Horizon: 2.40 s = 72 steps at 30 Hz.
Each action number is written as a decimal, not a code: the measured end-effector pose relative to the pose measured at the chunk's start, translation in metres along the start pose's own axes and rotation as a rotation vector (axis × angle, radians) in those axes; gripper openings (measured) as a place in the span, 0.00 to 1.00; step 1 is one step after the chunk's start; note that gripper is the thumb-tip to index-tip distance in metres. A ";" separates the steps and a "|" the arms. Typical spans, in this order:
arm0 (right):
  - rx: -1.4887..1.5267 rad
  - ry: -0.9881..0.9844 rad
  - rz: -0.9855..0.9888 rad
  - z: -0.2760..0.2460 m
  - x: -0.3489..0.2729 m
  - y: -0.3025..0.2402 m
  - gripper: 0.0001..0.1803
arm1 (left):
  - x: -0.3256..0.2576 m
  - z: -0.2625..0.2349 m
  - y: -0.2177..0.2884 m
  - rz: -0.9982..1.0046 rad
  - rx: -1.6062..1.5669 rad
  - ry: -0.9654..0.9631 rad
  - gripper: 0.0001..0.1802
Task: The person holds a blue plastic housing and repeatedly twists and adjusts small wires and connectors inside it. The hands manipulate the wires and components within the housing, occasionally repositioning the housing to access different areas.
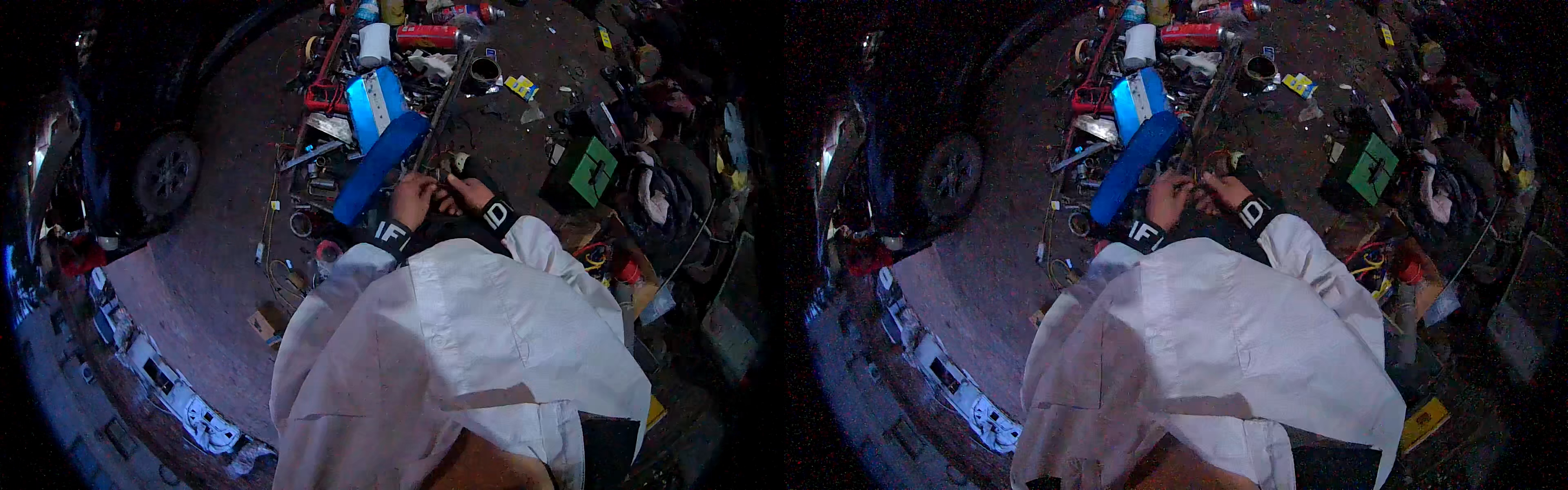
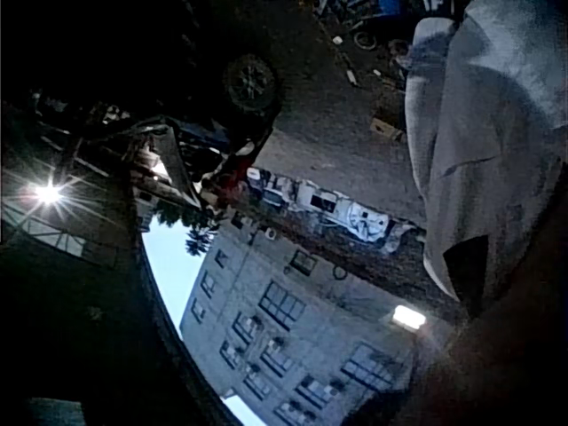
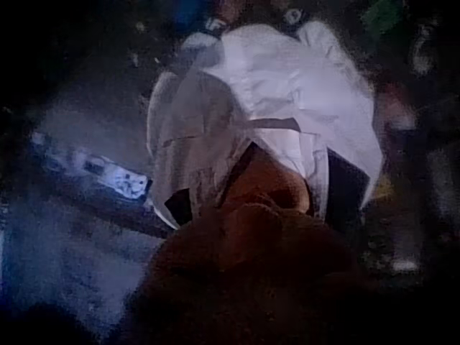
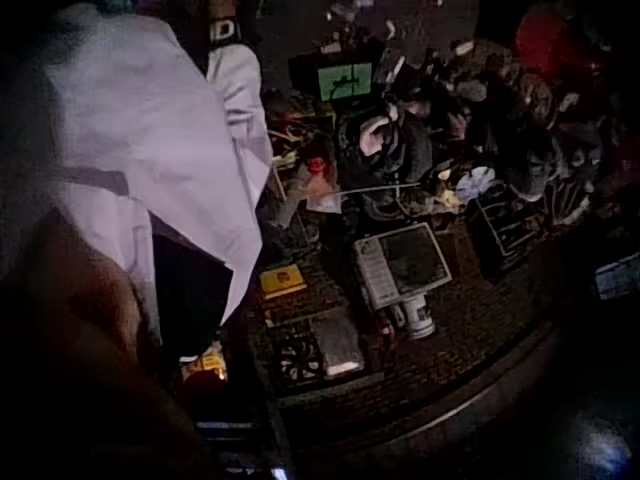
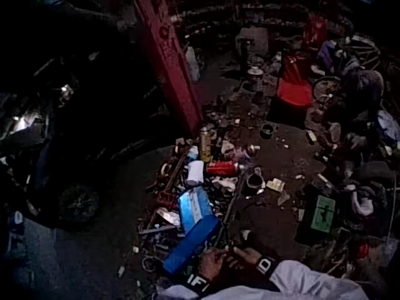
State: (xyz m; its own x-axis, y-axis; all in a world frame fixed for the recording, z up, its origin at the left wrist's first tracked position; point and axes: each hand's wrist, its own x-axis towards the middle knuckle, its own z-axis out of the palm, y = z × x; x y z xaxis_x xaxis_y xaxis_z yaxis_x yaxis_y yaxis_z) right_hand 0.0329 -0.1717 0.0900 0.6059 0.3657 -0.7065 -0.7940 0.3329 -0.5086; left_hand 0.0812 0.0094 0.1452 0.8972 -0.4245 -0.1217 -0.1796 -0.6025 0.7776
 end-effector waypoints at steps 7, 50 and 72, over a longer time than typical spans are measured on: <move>-1.157 0.436 -0.725 0.013 -0.020 -0.016 0.15 | 0.004 -0.001 -0.001 0.077 0.000 -0.010 0.06; -1.302 0.396 -0.693 0.013 -0.016 -0.013 0.10 | 0.003 0.004 0.002 -0.020 0.001 0.025 0.06; -1.189 0.451 -0.794 0.023 -0.025 -0.022 0.14 | 0.003 0.003 -0.001 0.007 0.029 0.013 0.07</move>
State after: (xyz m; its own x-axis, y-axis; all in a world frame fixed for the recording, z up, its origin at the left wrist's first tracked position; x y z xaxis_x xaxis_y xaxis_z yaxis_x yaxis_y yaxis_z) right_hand 0.0365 -0.1679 0.1303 0.9970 0.0683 -0.0373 0.0163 -0.6524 -0.7577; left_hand 0.0824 0.0065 0.1423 0.9011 -0.4198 -0.1084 -0.1969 -0.6191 0.7602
